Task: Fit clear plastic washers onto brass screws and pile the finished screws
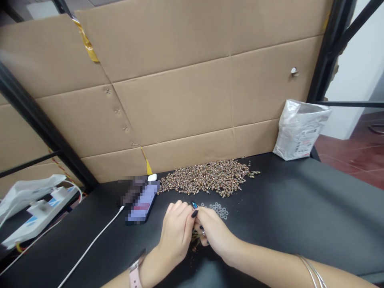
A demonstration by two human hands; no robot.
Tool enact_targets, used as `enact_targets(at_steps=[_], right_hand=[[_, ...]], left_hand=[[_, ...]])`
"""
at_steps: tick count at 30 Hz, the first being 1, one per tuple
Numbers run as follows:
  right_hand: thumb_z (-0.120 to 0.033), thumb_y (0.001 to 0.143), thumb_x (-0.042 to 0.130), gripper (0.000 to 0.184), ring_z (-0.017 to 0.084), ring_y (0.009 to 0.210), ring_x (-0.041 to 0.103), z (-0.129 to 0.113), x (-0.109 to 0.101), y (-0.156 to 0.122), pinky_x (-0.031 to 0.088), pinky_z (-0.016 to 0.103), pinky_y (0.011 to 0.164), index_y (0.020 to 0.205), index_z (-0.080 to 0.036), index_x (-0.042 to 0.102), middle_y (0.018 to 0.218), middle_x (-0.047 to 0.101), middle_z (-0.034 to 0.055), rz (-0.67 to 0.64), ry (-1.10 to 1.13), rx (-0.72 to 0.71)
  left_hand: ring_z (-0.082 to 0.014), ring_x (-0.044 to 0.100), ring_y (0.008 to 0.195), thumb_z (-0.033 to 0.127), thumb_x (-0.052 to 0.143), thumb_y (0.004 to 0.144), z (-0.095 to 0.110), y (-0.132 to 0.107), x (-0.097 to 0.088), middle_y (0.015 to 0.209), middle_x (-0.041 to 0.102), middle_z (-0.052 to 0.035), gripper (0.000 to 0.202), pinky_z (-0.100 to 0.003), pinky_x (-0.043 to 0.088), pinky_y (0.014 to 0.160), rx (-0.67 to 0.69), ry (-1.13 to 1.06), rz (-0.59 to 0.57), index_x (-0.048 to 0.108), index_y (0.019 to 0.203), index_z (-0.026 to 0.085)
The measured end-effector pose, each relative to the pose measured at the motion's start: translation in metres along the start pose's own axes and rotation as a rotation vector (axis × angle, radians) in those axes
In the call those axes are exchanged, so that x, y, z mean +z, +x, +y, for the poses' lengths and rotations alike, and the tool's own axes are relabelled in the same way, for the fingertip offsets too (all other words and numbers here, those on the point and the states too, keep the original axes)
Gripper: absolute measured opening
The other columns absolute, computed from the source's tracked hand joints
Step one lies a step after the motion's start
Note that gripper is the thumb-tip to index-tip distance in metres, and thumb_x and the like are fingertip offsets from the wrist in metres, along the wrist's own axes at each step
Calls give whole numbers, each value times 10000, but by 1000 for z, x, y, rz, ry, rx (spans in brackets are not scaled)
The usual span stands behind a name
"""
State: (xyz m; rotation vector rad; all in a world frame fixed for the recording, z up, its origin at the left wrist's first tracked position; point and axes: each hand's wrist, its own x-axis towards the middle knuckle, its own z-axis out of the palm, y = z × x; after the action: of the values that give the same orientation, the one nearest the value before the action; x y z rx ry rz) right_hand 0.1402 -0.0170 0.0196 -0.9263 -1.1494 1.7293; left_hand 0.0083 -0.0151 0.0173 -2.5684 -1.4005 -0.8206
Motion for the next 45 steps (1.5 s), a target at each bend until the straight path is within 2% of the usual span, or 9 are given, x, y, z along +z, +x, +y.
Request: enact_targets(at_steps=[7, 13, 18, 21, 24, 29, 34, 38, 45], right_hand=[[-406, 793, 479, 296, 58, 460, 251, 7, -3, 2, 193, 182, 423, 627, -191, 360, 527, 291, -78, -9, -42, -35], [-442, 764, 499, 364, 61, 454, 252, 15, -2, 5, 190, 186, 416, 580, -201, 297, 518, 295, -75, 28, -18, -41], [-462, 752, 512, 345, 61, 451, 258, 13, -3, 6, 188, 187, 428, 617, -203, 329, 516, 293, -82, 44, 12, -24], [-480, 748, 510, 380, 59, 448, 254, 12, -3, 6, 191, 190, 426, 593, -204, 300, 509, 279, -82, 65, 11, -27], [-518, 738, 528, 408, 59, 455, 255, 14, -4, 7, 189, 188, 424, 600, -202, 310, 522, 289, -80, 54, 8, -36], [-563, 754, 522, 425, 66, 460, 277, 15, -6, 7, 217, 191, 433, 623, -200, 345, 523, 305, -77, 45, 4, -86], [-570, 770, 515, 427, 63, 474, 253, 16, -7, 7, 202, 188, 434, 646, -199, 343, 555, 302, -76, -1, -3, -110], [-565, 779, 506, 414, 69, 471, 258, 15, -8, 8, 204, 191, 432, 648, -199, 362, 545, 302, -75, -14, -43, -137], [-596, 787, 479, 434, 77, 481, 234, 14, -9, 8, 193, 201, 430, 658, -208, 335, 554, 277, -76, -30, -72, -149]], left_hand=[[-180, 411, 720, 230, 251, 932, 4, -2, 1, 797, 475, -38, 193, -342, 300, 671, -22, -142, 40, 375, 788, 195], [-174, 387, 673, 190, 184, 938, 1, -1, 7, 696, 445, -14, 286, -340, 288, 659, -54, -136, 16, 353, 707, 198], [-181, 402, 731, 222, 240, 933, 2, 0, 3, 792, 482, -33, 213, -351, 298, 694, -47, -130, -2, 399, 795, 194], [-171, 409, 726, 201, 209, 943, 2, 0, 4, 762, 486, -24, 264, -344, 304, 698, -24, -165, -22, 409, 770, 193], [-161, 401, 698, 204, 194, 951, 1, 0, 3, 706, 479, -13, 317, -334, 304, 681, -48, -179, -27, 397, 708, 190], [-173, 422, 755, 250, 237, 945, 0, -1, 2, 814, 499, -32, 234, -343, 322, 716, -48, -214, -13, 426, 819, 193], [-168, 430, 745, 233, 191, 958, 0, -2, 2, 750, 486, -18, 305, -341, 335, 742, -72, -262, -54, 402, 741, 198], [-164, 431, 758, 266, 237, 951, 1, -2, 0, 833, 502, -33, 232, -324, 355, 725, -73, -322, -42, 419, 823, 198], [-170, 436, 729, 256, 201, 956, -2, -1, 0, 760, 500, -23, 293, -333, 355, 725, -87, -309, -58, 409, 757, 207]])
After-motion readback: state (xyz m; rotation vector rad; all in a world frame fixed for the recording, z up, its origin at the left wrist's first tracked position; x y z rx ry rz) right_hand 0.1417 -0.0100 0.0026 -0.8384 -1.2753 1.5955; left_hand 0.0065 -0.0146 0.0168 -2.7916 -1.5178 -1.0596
